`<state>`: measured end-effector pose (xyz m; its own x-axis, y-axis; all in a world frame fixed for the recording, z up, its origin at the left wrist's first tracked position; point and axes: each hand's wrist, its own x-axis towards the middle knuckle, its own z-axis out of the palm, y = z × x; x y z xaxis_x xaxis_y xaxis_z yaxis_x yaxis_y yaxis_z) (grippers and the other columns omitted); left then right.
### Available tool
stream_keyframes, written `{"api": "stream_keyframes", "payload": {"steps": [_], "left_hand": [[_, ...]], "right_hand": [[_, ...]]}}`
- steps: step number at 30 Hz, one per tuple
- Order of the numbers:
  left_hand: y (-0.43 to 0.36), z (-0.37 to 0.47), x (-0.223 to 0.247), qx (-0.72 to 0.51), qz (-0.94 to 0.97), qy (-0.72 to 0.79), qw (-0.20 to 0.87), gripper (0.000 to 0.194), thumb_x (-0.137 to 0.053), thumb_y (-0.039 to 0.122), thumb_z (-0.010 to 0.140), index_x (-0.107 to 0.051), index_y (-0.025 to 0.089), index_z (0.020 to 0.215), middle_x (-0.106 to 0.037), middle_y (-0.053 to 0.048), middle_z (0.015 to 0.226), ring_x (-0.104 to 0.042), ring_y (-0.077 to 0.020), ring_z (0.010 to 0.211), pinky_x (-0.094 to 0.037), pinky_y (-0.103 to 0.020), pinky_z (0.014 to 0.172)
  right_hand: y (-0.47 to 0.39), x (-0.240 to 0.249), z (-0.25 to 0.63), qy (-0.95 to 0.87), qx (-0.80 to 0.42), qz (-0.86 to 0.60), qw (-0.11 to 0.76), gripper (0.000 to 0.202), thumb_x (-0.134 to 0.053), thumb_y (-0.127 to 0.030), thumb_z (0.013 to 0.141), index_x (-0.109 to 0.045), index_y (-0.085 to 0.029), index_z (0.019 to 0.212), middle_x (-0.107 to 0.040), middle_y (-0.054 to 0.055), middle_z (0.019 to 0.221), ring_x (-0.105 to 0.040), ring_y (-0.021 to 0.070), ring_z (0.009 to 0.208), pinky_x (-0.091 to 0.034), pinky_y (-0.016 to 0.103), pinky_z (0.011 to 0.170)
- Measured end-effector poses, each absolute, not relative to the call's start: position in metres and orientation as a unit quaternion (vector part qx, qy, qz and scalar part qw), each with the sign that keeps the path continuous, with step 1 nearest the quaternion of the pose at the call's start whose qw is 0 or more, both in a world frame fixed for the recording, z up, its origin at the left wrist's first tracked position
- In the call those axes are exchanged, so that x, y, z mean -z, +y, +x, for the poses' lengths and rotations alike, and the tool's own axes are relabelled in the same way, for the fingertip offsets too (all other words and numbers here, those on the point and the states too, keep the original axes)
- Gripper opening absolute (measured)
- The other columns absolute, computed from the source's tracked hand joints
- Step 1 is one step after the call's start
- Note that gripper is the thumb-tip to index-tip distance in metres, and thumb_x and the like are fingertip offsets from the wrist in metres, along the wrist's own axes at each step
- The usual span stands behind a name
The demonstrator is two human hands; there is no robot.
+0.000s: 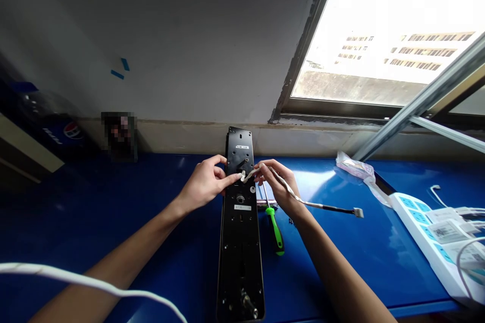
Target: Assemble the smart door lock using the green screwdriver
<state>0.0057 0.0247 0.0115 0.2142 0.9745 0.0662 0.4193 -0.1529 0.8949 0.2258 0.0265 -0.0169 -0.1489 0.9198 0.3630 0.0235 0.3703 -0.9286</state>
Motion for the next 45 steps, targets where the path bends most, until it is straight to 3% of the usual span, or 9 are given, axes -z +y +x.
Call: {"api": "stream_keyframes", "payload": {"steps": [5, 9, 14, 19, 25, 29, 36, 41, 45], "left_hand": [[0.019, 0.002, -0.018, -0.314, 0.710, 0.577, 0.255, 0.045, -0.078, 0.057, 0.082, -0.057, 0.024, 0.105, -0.063, 0.008, 0.052, -0.062, -0.0170, 0.047, -0.040, -0.025, 0.050], [0.018, -0.006, -0.017, -0.316, 0.732, 0.565, 0.212, 0.050, -0.080, 0.051, 0.082, -0.053, 0.026, 0.117, -0.061, 0.010, 0.058, -0.060, -0.0156, 0.050, -0.042, -0.025, 0.053], [0.018, -0.004, -0.008, -0.352, 0.770, 0.509, 0.156, 0.040, -0.078, 0.039, 0.086, -0.063, 0.028, 0.122, -0.063, 0.002, 0.087, -0.064, -0.0162, 0.072, -0.054, -0.029, 0.068], [0.025, 0.001, -0.003, -0.388, 0.815, 0.420, 0.091, 0.032, -0.075, 0.030, 0.091, -0.073, 0.028, 0.123, -0.063, -0.007, 0.121, -0.062, -0.0250, 0.113, -0.055, -0.041, 0.099], [0.037, 0.007, 0.000, -0.451, 0.809, 0.359, 0.116, 0.010, -0.076, 0.026, 0.093, -0.081, 0.023, 0.100, -0.076, -0.007, 0.100, -0.067, -0.0242, 0.099, -0.057, -0.039, 0.087], [0.042, 0.011, -0.002, -0.460, 0.802, 0.357, 0.132, 0.010, -0.077, 0.023, 0.092, -0.082, 0.022, 0.101, -0.075, -0.007, 0.098, -0.069, -0.0221, 0.093, -0.056, -0.036, 0.083], [0.050, 0.011, -0.002, -0.445, 0.810, 0.344, 0.165, 0.010, -0.074, 0.020, 0.093, -0.081, 0.019, 0.101, -0.074, -0.007, 0.099, -0.070, -0.0204, 0.092, -0.057, -0.033, 0.082], [0.050, 0.011, 0.001, -0.449, 0.818, 0.337, 0.127, 0.013, -0.073, 0.022, 0.094, -0.081, 0.022, 0.104, -0.073, -0.007, 0.102, -0.066, -0.0228, 0.100, -0.057, -0.037, 0.086], [0.050, 0.012, 0.003, -0.499, 0.781, 0.364, 0.088, 0.014, -0.084, 0.028, 0.086, -0.081, 0.022, 0.098, -0.073, -0.006, 0.095, -0.064, -0.0242, 0.101, -0.056, -0.039, 0.089]], "right_hand": [[0.025, 0.015, 0.226, -0.633, -0.414, -0.380, 0.533, 0.027, -0.064, -0.048, 0.098, -0.073, -0.022, 0.098, -0.075, 0.003, 0.086, -0.065, 0.0154, 0.073, -0.054, 0.030, 0.069], [0.023, 0.012, 0.225, -0.640, -0.404, -0.384, 0.529, 0.025, -0.065, -0.046, 0.098, -0.074, -0.023, 0.097, -0.074, 0.002, 0.084, -0.064, 0.0150, 0.072, -0.053, 0.029, 0.070], [0.023, 0.011, 0.225, -0.645, -0.390, -0.392, 0.527, 0.026, -0.065, -0.046, 0.098, -0.075, -0.023, 0.096, -0.078, 0.004, 0.088, -0.068, 0.0172, 0.079, -0.056, 0.032, 0.076], [0.024, 0.013, 0.226, -0.646, -0.385, -0.406, 0.520, 0.027, -0.064, -0.048, 0.098, -0.075, -0.023, 0.096, -0.080, 0.006, 0.093, -0.071, 0.0196, 0.082, -0.058, 0.035, 0.081], [0.022, 0.011, 0.226, -0.650, -0.357, -0.428, 0.516, 0.028, -0.064, -0.050, 0.098, -0.075, -0.024, 0.095, -0.081, 0.006, 0.094, -0.073, 0.0229, 0.088, -0.057, 0.037, 0.084], [0.024, 0.008, 0.229, -0.661, -0.321, -0.440, 0.516, 0.024, -0.065, -0.047, 0.098, -0.078, -0.027, 0.097, -0.080, 0.005, 0.101, -0.072, 0.0250, 0.098, -0.053, 0.039, 0.091], [0.025, 0.011, 0.228, -0.674, -0.323, -0.430, 0.506, 0.025, -0.064, -0.046, 0.099, -0.080, -0.026, 0.102, -0.081, 0.004, 0.103, -0.073, 0.0234, 0.095, -0.053, 0.036, 0.086], [0.025, 0.011, 0.228, -0.674, -0.335, -0.425, 0.504, 0.026, -0.063, -0.046, 0.100, -0.079, -0.026, 0.103, -0.081, 0.004, 0.104, -0.074, 0.0237, 0.098, -0.054, 0.036, 0.088], [0.025, 0.010, 0.228, -0.671, -0.342, -0.421, 0.506, 0.025, -0.064, -0.047, 0.099, -0.078, -0.026, 0.101, -0.081, 0.004, 0.103, -0.073, 0.0232, 0.097, -0.055, 0.036, 0.088]]}}
